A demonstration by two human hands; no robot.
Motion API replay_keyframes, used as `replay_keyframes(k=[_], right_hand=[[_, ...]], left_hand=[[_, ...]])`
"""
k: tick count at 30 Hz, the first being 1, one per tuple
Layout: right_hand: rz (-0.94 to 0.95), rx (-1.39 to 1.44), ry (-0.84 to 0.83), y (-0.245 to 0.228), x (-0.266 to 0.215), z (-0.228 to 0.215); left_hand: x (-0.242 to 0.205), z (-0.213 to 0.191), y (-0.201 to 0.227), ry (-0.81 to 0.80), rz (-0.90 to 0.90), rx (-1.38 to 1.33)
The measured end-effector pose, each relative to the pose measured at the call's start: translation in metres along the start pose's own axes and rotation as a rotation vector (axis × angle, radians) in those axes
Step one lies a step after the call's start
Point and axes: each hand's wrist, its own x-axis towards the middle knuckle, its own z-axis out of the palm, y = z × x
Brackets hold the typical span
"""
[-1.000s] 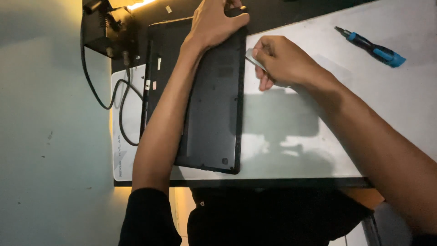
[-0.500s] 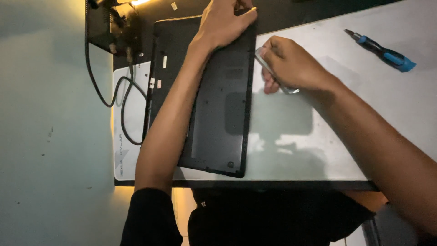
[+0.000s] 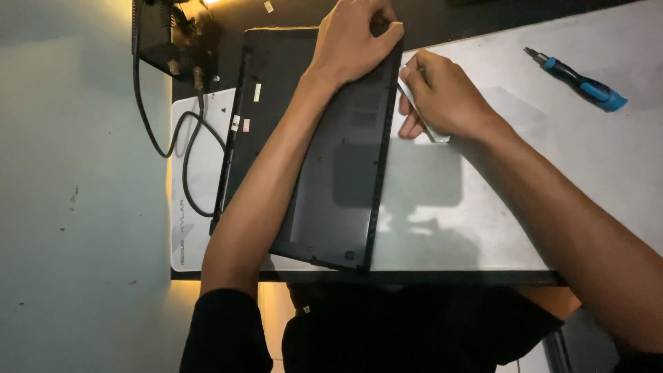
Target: The person uses a prying tool to separate the bottom casing of a laptop from its main body. They then use a screwdriver to remove screws from the casing. Finally, they lift the casing off to reveal the internal components.
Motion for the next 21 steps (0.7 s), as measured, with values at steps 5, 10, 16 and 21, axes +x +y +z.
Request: replay_keyframes(k=[5, 10, 16, 21], right_hand=[[0.024, 0.056, 0.010, -0.003, -0.002, -0.002], [-0.026, 0.061, 0.050, 0.003, 0.002, 0.002], [0.029, 0.046, 0.025, 0.002, 0.008, 0.000], [0.110, 0.102, 0.003, 0.005, 0.013, -0.005]], left_hand=[[0.000, 0.001, -0.003, 0.004, 0.035, -0.018], [-0.001, 0.002, -0.002, 0.023, 0.027, -0.031], [0.001, 0.004, -0.004, 0.019, -0.015, -0.011], [0.001, 0.009, -0.011, 0.066, 0.050, -0.023]])
